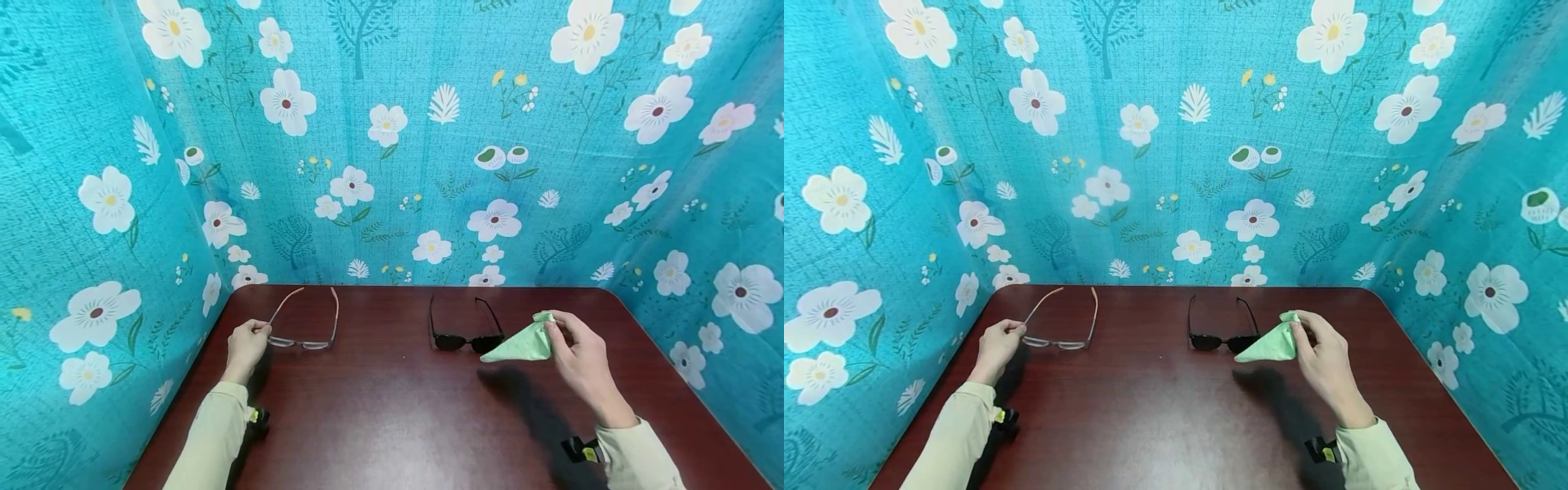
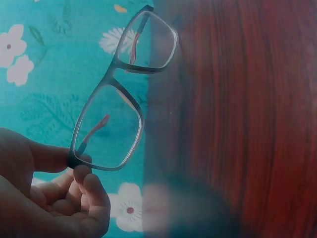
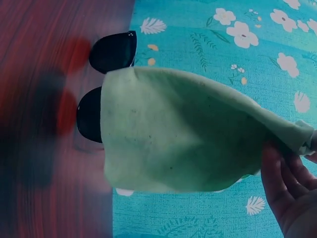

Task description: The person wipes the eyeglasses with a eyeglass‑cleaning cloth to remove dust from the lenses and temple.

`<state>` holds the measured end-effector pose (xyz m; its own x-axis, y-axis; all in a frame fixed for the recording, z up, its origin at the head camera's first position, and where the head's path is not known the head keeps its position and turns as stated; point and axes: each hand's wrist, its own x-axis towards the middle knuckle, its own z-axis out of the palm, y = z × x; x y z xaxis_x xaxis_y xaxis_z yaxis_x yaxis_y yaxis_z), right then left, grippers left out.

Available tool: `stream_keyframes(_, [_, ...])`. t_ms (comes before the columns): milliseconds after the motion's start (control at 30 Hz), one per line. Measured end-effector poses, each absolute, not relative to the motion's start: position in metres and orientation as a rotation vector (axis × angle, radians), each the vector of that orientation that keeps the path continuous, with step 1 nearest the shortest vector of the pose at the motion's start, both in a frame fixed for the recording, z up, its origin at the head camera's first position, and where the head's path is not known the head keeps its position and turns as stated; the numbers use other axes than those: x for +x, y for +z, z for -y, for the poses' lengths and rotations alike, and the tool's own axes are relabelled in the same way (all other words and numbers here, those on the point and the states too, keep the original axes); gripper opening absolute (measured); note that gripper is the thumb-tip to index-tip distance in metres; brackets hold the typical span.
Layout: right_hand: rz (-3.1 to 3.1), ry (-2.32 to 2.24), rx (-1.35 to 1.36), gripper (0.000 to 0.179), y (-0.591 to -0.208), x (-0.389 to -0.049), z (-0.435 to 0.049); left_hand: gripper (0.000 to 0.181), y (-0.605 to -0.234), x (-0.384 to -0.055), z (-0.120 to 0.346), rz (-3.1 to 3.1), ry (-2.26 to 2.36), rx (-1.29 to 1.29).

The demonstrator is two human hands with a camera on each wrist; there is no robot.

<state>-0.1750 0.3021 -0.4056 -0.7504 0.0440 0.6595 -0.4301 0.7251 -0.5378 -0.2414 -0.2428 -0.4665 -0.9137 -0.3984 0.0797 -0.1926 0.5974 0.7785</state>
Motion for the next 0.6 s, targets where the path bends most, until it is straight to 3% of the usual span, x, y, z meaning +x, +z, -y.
stream_keyframes(600, [2.399, 0.973, 0.116, 0.016, -0.404, -0.17, -0.314, 0.034, -0.479, -0.244, 0.265, 2.55, -1.409, 0.708])
